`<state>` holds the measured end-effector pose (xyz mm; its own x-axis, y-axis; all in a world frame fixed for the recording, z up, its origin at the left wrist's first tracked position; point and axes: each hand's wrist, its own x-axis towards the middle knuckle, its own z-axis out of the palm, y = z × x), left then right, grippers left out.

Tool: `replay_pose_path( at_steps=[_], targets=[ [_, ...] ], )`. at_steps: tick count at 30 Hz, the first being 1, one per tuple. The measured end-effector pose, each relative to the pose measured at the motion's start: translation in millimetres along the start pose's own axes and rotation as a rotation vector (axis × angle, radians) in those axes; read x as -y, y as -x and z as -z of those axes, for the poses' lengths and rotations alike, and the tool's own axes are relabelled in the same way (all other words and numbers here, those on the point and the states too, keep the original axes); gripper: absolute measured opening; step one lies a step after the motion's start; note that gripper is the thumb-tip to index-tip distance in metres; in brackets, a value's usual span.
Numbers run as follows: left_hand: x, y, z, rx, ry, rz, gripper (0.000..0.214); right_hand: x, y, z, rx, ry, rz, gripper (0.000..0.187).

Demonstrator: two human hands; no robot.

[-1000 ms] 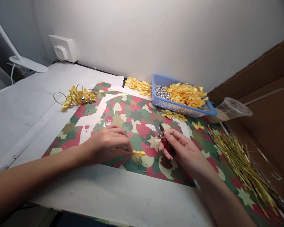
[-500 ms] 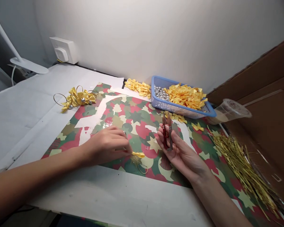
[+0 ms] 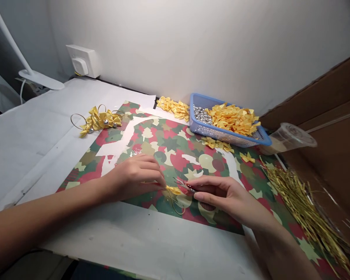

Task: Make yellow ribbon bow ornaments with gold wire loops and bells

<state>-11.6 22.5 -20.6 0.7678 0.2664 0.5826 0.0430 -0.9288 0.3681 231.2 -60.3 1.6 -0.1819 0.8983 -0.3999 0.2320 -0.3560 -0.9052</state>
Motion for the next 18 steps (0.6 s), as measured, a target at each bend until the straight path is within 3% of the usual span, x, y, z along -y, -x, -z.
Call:
replay_pose_path(
  at_steps=[18],
  targets=[
    [-1.9, 1.4, -2.4, 0.006, 0.0, -0.032, 0.014, 1.9, 5.0, -1.2, 0.035, 0.227, 0.132, 0.02]
  ],
)
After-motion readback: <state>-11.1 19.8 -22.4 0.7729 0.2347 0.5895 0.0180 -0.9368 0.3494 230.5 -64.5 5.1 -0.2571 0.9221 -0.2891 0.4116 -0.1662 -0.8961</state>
